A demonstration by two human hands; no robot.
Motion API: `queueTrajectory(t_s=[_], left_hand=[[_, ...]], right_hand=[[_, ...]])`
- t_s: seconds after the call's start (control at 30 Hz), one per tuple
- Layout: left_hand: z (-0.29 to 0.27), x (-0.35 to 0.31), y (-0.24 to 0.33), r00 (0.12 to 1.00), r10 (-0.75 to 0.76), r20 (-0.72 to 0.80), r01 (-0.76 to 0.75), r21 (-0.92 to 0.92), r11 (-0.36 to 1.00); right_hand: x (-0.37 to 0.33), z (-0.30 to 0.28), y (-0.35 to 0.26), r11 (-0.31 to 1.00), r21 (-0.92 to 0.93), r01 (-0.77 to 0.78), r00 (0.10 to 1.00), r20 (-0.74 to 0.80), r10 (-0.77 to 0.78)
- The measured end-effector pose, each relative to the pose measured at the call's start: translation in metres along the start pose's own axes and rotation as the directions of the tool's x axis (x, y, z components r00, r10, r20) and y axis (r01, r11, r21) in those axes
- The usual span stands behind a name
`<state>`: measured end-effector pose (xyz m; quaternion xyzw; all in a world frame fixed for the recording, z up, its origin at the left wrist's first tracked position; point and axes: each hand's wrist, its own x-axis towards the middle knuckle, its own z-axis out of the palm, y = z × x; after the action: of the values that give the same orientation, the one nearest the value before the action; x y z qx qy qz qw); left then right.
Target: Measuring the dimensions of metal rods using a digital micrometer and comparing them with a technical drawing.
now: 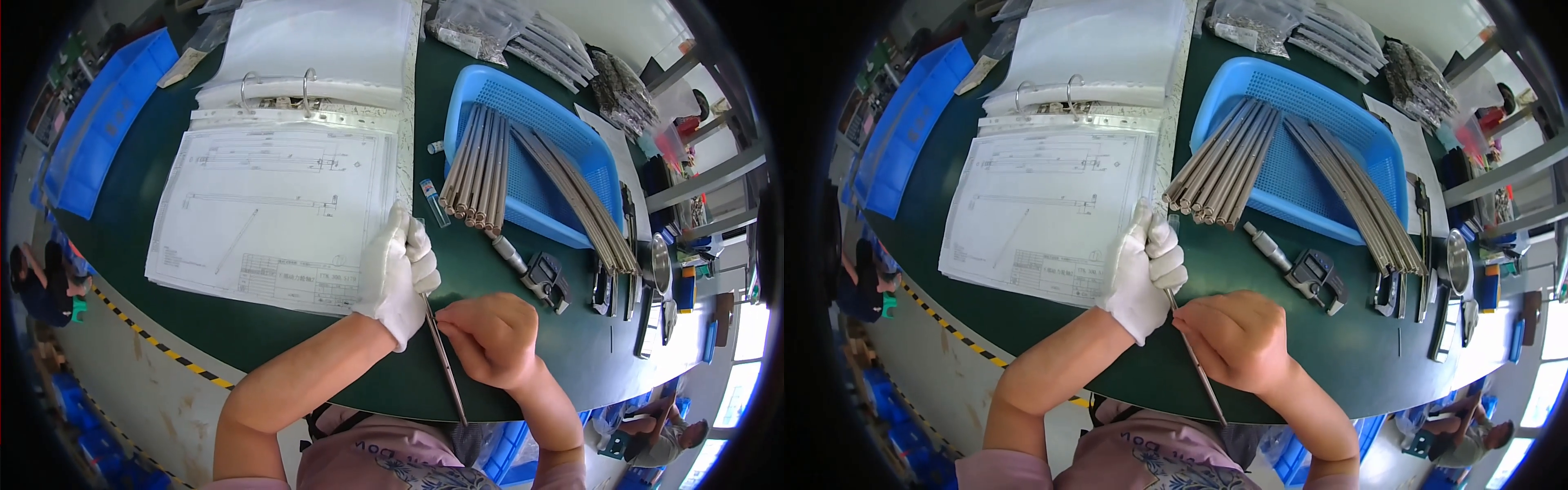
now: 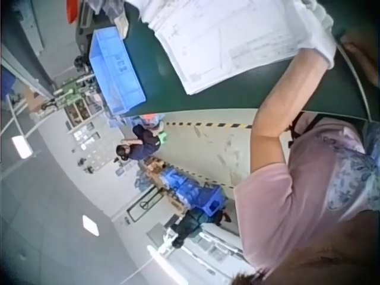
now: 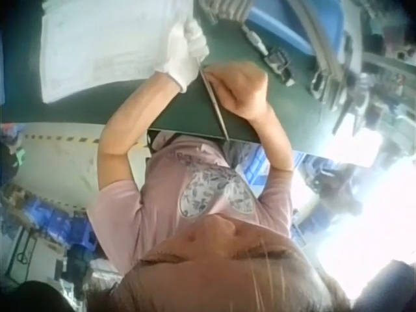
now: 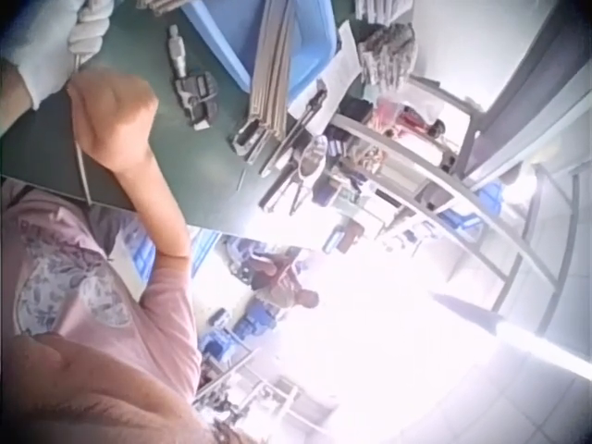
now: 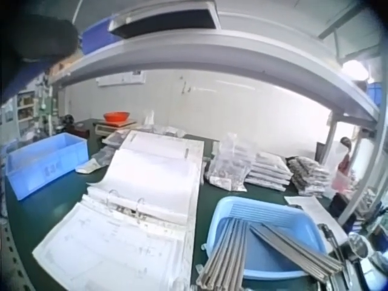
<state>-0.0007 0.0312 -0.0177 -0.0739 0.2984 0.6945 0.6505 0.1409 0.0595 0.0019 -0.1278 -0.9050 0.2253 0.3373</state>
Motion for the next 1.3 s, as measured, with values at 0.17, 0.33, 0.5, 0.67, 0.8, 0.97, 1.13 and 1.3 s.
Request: queueTrajectory(t_s=[0.17,0.33,0.5,0.67,0.8,0.97,1.13,1.3], left_hand=[[0.001,0.001,0.000,1.000,0.021,0.018,-0.021,0.003,1.000],[0.000,0.003,0.002,1.000,-0.010,0.019,0.011,-0.015,1.000],[0.000,0.006,0.001,1.000,-0.022,0.019,0.023,-0.031,0.999],[0.001,0.002,0.001,1.000,0.004,0.016,-0.004,-0.025,1.000],[0.003,0.002,0.001,1.000,0.007,-0.005,-0.007,-0.005,1.000],[0.002,0.003,0.002,1.000,-0.012,-0.016,0.012,-0.008,1.000],[0.002,0.003,0.003,1.000,0.014,-0.011,-0.014,-0.014,1.000],[0.003,0.003,0.002,1.000,0.002,0.005,-0.002,-0.036,0.999]], right_hand=[[-0.001,-0.009,-0.005,0.992,0.046,-0.119,0.988,0.109,0.113],[-0.001,-0.003,-0.002,0.952,0.251,-0.178,0.972,0.196,0.130],[0.000,-0.003,-0.006,0.850,0.399,-0.344,0.932,0.256,0.257],[0.000,-0.001,-0.006,0.780,0.435,-0.450,0.891,0.277,0.359],[0.000,0.003,-0.007,0.989,-0.002,-0.145,0.986,0.080,0.145],[-0.002,-0.010,-0.010,0.939,-0.344,0.025,0.995,0.099,0.009],[-0.023,-0.024,-0.014,0.989,-0.148,0.031,0.987,0.163,-0.007],[-0.037,-0.021,-0.014,0.996,-0.089,-0.003,0.984,0.175,0.019]])
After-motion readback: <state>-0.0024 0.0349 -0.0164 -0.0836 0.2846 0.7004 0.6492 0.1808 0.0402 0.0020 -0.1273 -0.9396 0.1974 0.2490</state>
